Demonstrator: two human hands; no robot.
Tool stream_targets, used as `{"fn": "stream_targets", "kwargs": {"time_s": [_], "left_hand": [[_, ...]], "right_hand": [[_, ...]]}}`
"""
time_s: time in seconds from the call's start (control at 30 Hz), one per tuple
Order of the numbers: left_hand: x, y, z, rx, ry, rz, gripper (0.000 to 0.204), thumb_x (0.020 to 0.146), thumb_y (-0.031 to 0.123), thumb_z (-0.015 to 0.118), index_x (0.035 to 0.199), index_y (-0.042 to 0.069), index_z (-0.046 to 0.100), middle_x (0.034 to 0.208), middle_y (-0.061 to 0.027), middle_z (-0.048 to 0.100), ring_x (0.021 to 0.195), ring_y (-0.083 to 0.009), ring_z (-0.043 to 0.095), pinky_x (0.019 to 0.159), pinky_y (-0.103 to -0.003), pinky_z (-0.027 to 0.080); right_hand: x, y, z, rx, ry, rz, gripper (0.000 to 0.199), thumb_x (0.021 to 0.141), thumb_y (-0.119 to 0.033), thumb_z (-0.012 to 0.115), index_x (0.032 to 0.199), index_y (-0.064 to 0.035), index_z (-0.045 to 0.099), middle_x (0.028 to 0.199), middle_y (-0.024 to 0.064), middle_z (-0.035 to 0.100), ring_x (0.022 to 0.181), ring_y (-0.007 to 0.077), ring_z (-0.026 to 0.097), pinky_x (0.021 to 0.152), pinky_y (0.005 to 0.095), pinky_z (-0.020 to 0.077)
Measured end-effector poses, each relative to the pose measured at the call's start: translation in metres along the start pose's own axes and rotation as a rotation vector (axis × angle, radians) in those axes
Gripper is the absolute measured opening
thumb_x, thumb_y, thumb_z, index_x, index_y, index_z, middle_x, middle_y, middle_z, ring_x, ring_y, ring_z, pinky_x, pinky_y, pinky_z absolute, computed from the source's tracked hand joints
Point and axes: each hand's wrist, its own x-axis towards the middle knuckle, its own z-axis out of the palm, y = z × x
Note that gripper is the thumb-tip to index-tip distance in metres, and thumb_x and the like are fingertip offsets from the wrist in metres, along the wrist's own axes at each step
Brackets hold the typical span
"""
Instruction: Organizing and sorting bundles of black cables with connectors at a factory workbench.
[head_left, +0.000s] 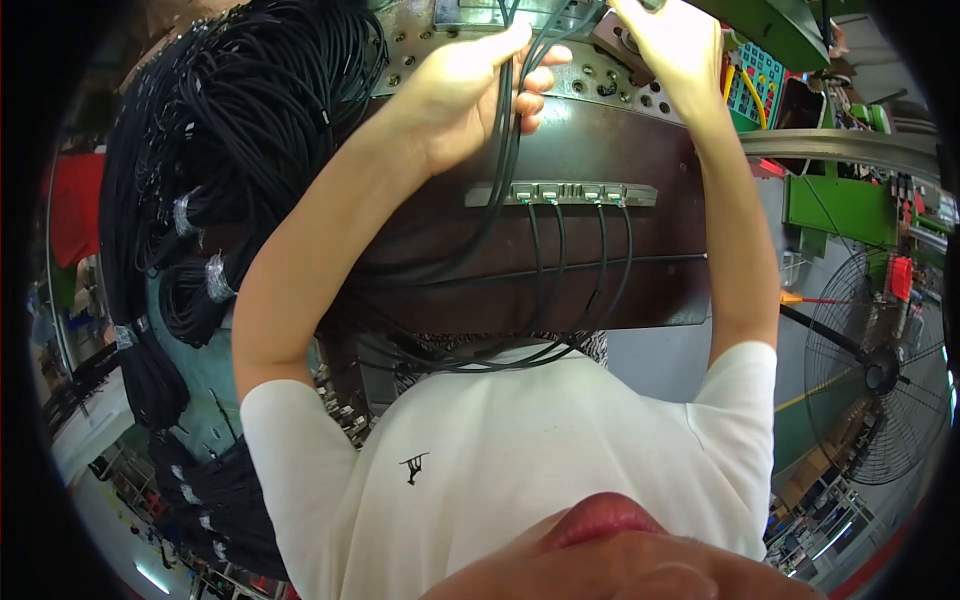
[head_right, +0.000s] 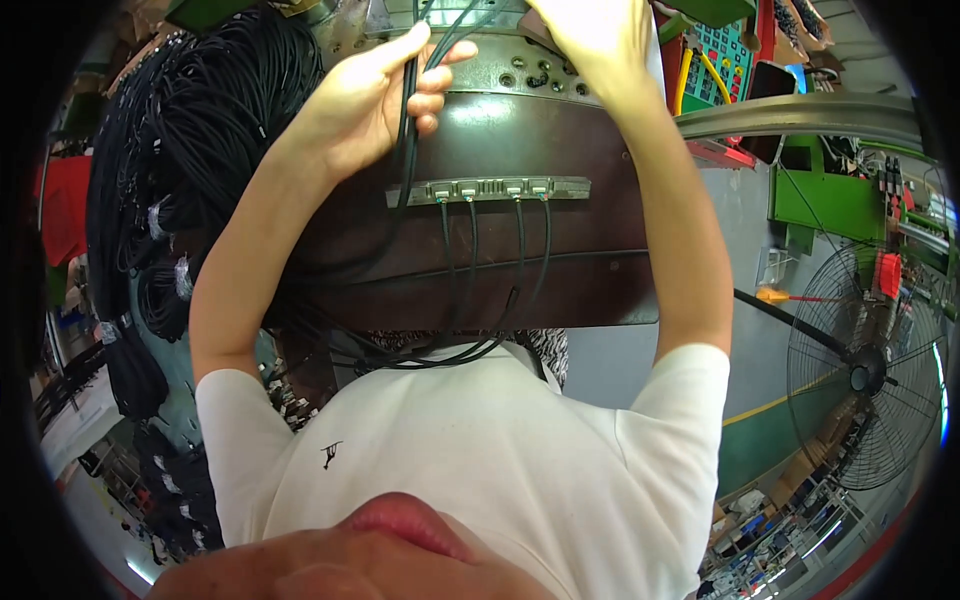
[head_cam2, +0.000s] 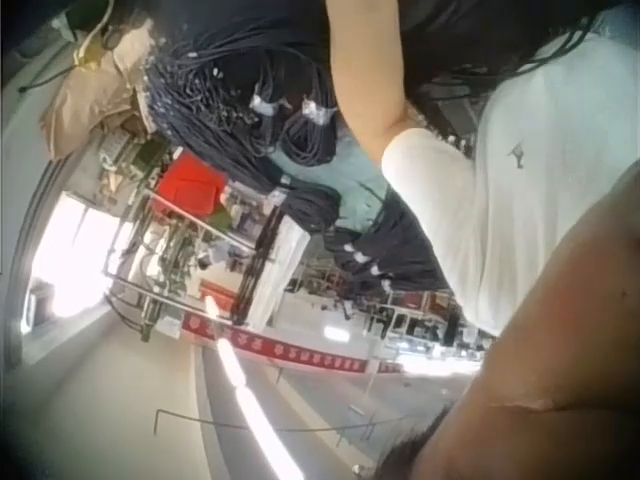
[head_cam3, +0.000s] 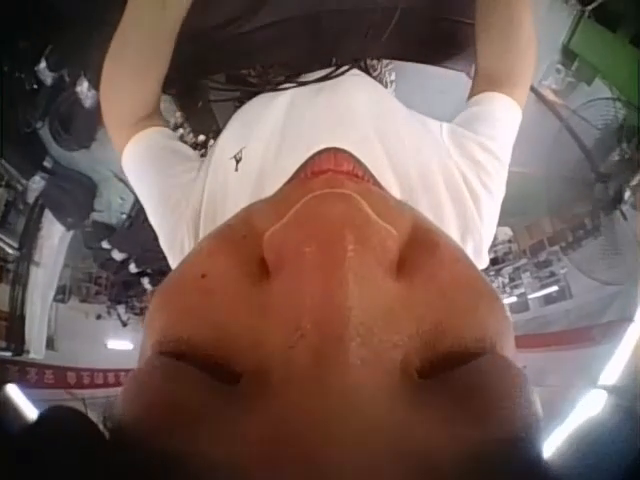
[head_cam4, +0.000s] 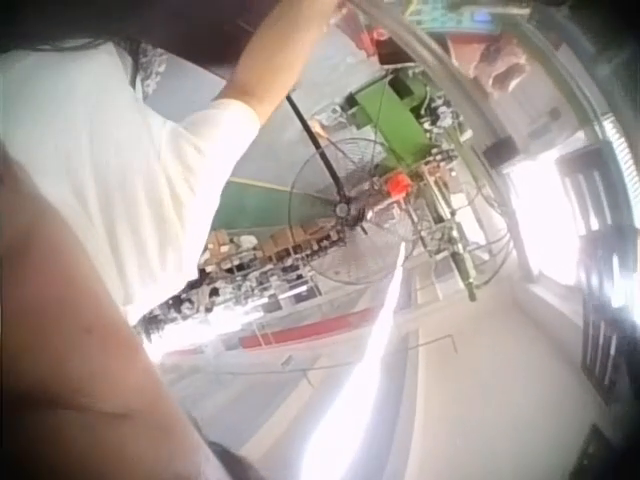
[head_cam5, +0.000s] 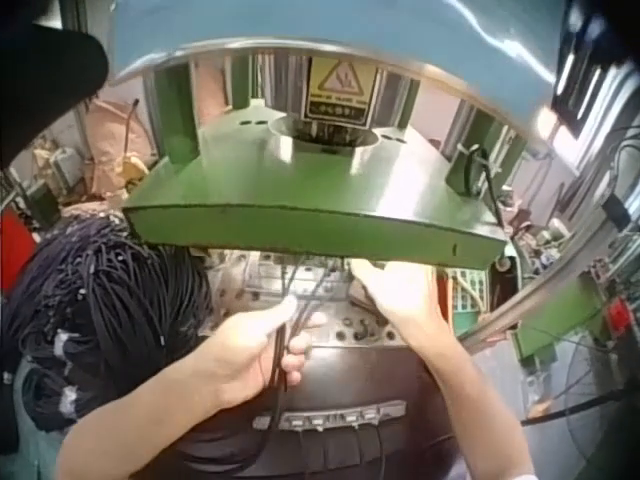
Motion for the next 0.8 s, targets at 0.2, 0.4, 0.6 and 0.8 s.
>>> {"fn": "stream_targets", "kwargs": {"time_s": [0.2, 0.4, 0.6, 0.8], "left_hand": [[-0.051, -0.022, 0.014, -0.054, -0.04, -0.036, 0.026, 0.105, 0.031, 0.044, 0.086, 0.013, 0.048, 0.056, 0.0101, 0.029, 0.045, -0.0027, 0.023, 0.04, -0.02, 0.02], [-0.17, 0.038, -0.103, -0.194, 0.327, 0.602, 0.029, 0.106, 0.023, 0.039, 0.081, 0.012, 0.047, 0.058, 0.0058, 0.029, 0.044, -0.0047, 0.021, 0.041, -0.02, 0.022], [-0.224, 0.125, -0.246, 0.621, 1.188, 0.509, 0.055, 0.105, 0.045, 0.037, 0.137, 0.001, 0.051, 0.14, -0.0139, 0.055, 0.134, -0.022, 0.046, 0.107, -0.037, 0.034], [-0.154, -0.001, -0.071, 1.029, 0.627, 0.494, 0.043, 0.105, 0.03, 0.041, 0.109, -0.004, 0.066, 0.088, -0.0115, 0.07, 0.08, -0.0141, 0.066, 0.072, -0.026, 0.052]], "right_hand": [[-0.016, -0.063, -0.021, -0.669, -0.354, -0.12, 0.016, 0.088, -0.011, 0.065, 0.101, -0.001, 0.068, 0.095, 0.0105, 0.07, 0.084, 0.0244, 0.066, 0.076, 0.0358, 0.0514], [-0.035, -0.088, -0.007, 0.06, -0.444, 0.543, 0.022, 0.092, -0.021, 0.066, 0.093, 0.0005, 0.068, 0.084, 0.0034, 0.063, 0.08, 0.0107, 0.058, 0.071, 0.0256, 0.0458], [-0.06, -0.072, 0.004, -0.554, -0.546, 0.019, 0.029, 0.085, -0.033, 0.071, 0.102, -0.0086, 0.069, 0.094, 0.0055, 0.061, 0.093, 0.0267, 0.057, 0.078, 0.037, 0.0456], [-0.12, -0.123, -0.019, -0.508, -0.441, 0.006, 0.039, 0.075, -0.022, 0.076, 0.111, -0.0111, 0.066, 0.098, 0.0035, 0.062, 0.091, 0.0225, 0.06, 0.078, 0.0351, 0.0495]]}}
